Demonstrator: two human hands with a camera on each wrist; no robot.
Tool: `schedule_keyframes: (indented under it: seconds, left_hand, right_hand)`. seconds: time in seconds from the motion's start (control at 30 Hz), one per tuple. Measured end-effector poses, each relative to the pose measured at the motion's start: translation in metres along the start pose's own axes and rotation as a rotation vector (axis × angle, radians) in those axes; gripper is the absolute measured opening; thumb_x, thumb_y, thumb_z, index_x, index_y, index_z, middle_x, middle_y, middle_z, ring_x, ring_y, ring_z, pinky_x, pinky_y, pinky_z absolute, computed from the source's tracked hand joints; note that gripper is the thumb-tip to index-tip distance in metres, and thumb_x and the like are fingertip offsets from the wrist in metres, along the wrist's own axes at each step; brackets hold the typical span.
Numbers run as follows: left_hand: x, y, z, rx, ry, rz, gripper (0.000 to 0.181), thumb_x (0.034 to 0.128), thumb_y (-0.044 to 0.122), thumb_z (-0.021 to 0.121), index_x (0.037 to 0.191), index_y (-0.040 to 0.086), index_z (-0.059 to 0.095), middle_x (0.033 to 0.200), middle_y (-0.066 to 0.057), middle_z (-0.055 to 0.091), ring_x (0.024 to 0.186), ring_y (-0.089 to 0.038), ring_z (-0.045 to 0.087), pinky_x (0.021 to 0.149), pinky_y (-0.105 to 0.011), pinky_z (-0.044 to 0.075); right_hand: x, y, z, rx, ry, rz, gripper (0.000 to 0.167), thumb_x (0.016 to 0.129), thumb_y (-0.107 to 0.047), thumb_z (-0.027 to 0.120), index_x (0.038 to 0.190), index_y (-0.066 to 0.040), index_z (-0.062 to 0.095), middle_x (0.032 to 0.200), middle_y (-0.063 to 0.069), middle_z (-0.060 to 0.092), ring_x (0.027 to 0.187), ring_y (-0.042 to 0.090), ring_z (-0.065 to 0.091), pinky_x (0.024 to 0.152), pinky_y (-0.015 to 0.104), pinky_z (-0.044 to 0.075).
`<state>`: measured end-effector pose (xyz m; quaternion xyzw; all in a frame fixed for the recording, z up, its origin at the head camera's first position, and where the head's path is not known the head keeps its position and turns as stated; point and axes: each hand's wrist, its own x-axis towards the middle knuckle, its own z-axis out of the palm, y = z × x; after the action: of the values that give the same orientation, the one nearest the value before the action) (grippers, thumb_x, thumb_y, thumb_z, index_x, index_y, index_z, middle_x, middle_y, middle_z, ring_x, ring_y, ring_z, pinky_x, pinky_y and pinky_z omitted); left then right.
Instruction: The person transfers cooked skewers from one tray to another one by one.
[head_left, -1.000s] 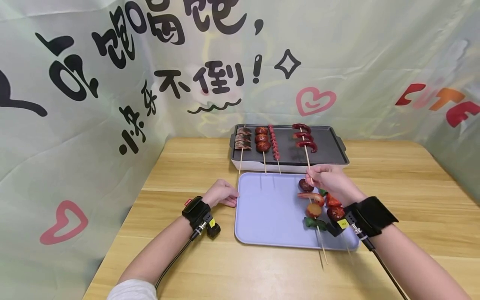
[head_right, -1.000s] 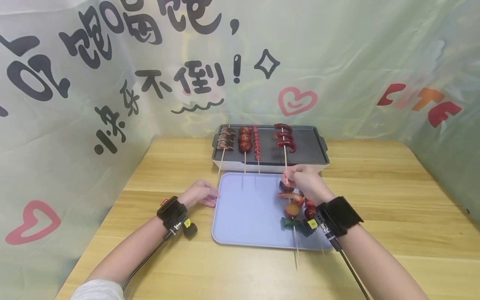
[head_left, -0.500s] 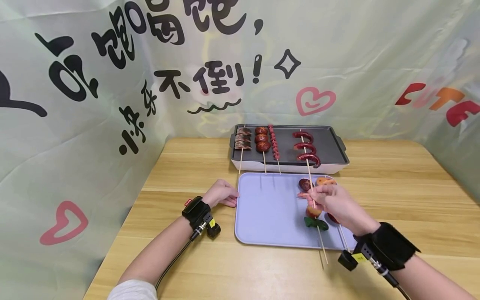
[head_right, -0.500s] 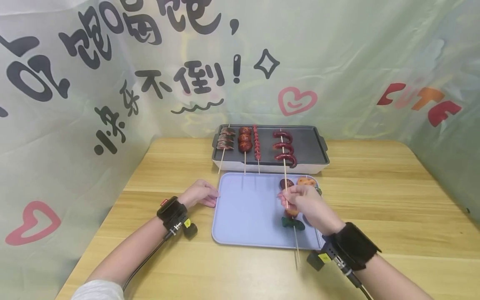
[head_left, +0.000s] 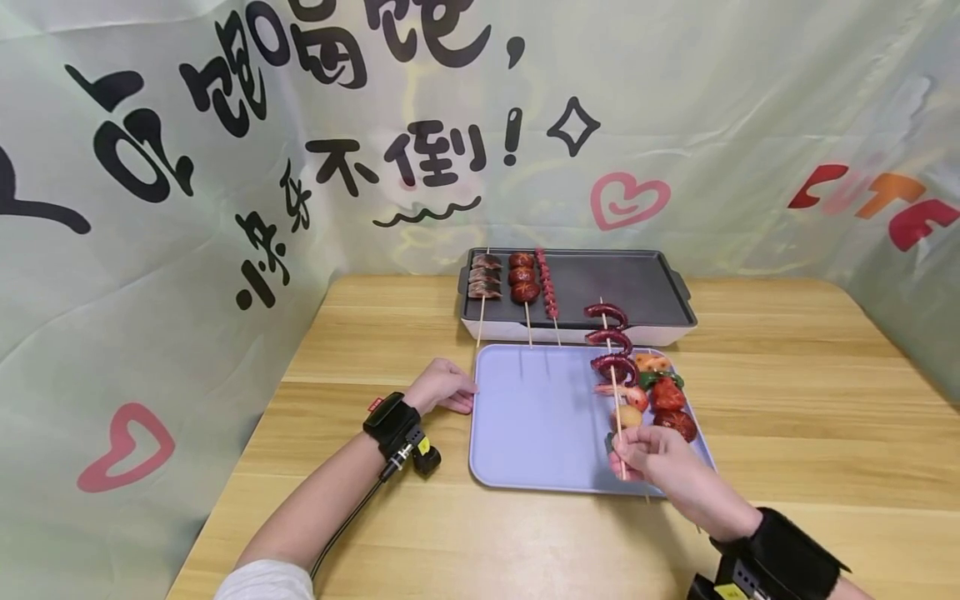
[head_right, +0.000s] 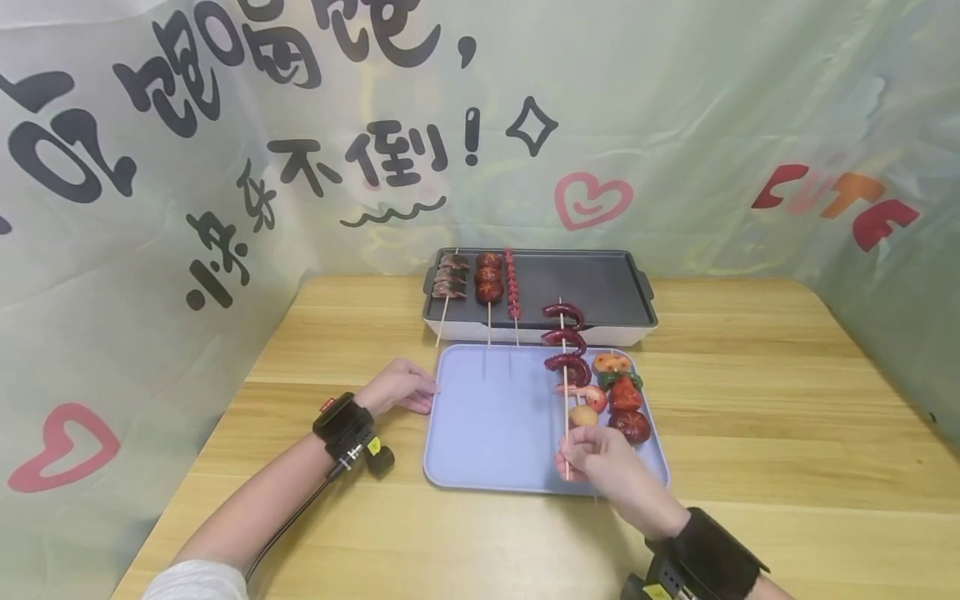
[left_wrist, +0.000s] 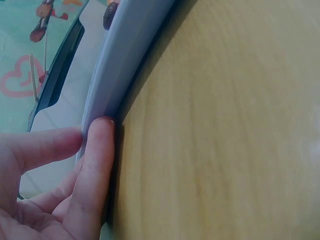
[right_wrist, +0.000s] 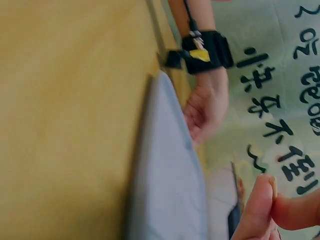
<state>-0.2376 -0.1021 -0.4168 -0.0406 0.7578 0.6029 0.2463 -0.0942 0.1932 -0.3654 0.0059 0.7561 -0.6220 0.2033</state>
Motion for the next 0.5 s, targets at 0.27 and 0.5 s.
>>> schedule_keyframes:
  seconds: [0.27, 0.5]
  left_hand:
    - [0.0, 0.001, 0.0, -0.005, 0.005, -0.007, 0.011, 0.0803, -0.004, 0.061, 0.088, -0.012, 0.06, 0.061, -0.011, 0.058, 0.05, -0.016, 0.059, 0.056, -0.028, 0.059]
    - [0.0, 0.001, 0.0, -0.001, 0.006, -0.007, 0.011, 0.0802, -0.004, 0.061, 0.088, -0.012, 0.06, 0.062, -0.011, 0.058, 0.05, -0.016, 0.059, 0.056, -0.028, 0.059]
  right_hand:
    - [-0.008, 0.018, 0.014, 0.067, -0.063, -0.033, 0.008, 0.09, 0.004, 0.042, 0.088, 0.003, 0.05, 0.075, 0.0, 0.058, 0.068, 0.007, 0.055, 0.063, 0.02, 0.053]
    - [-0.008, 0.03, 0.022, 0.089, -0.082, -0.042, 0.008, 0.089, 0.006, 0.044, 0.085, 0.003, 0.051, 0.076, 0.002, 0.059, 0.067, 0.007, 0.057, 0.062, 0.019, 0.053]
